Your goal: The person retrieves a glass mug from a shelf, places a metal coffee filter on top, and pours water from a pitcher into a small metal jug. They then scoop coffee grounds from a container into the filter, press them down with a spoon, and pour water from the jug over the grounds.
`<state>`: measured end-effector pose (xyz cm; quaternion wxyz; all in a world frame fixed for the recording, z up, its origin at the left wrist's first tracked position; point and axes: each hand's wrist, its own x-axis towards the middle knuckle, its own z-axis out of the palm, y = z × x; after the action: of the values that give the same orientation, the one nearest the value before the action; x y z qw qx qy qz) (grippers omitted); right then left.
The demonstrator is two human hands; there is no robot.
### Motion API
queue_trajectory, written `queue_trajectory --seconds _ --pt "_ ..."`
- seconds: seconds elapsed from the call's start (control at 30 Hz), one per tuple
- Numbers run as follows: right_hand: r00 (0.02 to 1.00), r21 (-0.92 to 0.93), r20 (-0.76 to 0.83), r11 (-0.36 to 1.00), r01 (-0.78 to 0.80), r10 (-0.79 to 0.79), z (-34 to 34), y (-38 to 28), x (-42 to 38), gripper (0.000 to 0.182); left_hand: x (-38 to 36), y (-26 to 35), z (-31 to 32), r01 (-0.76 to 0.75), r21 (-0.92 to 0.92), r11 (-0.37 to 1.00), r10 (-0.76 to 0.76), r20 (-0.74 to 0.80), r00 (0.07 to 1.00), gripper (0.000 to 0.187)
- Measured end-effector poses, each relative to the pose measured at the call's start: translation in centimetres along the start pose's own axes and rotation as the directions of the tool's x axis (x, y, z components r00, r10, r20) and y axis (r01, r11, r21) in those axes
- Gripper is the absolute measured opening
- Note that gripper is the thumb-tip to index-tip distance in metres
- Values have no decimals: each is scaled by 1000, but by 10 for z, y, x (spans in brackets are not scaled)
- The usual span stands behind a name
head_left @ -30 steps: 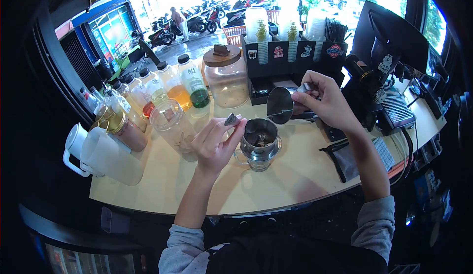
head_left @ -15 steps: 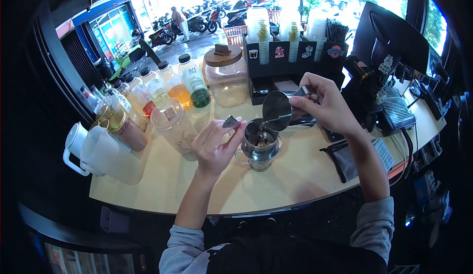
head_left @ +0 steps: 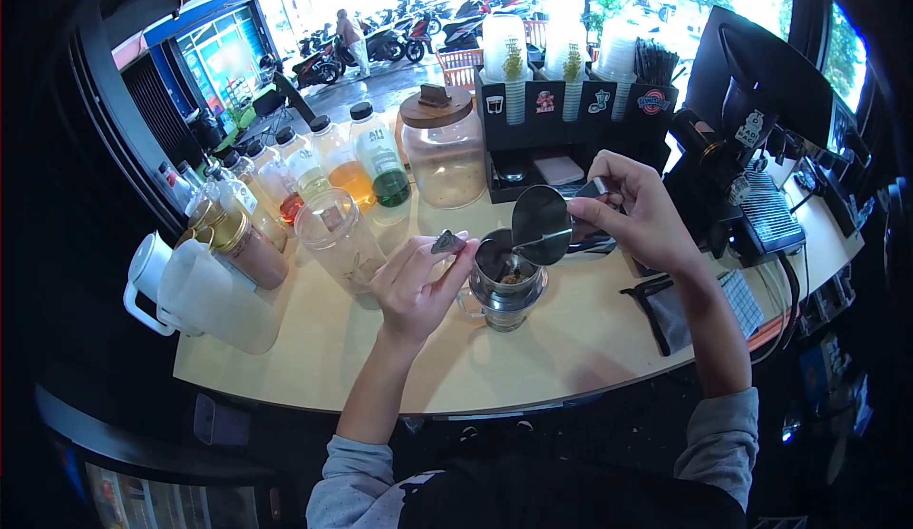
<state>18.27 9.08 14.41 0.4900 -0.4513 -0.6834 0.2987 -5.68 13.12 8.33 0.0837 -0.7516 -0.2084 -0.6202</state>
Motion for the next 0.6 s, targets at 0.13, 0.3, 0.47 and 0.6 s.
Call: queue_trajectory --seconds 0.13,0.3,0.47,0.6 --pt "1000 -40 -22 999 -4 3 -6 1 -5 27 0 -2 0 -7 5 1000 7 2 1000 18" --pt "999 -53 -39 998 -26 24 -9 -3 -8 27 -1 -2 1 -5 12 1000 5 7 1000 18" --pt "998 -25 -49 999 -32 30 -6 -4 -7 27 -1 -3 3 -17 -9 1000 17 -1 1000 18" --pt "997 -71 -30 995 -77 75 -4 -7 -4 24 -1 -3 4 -34 -12 999 34 -3 999 19"
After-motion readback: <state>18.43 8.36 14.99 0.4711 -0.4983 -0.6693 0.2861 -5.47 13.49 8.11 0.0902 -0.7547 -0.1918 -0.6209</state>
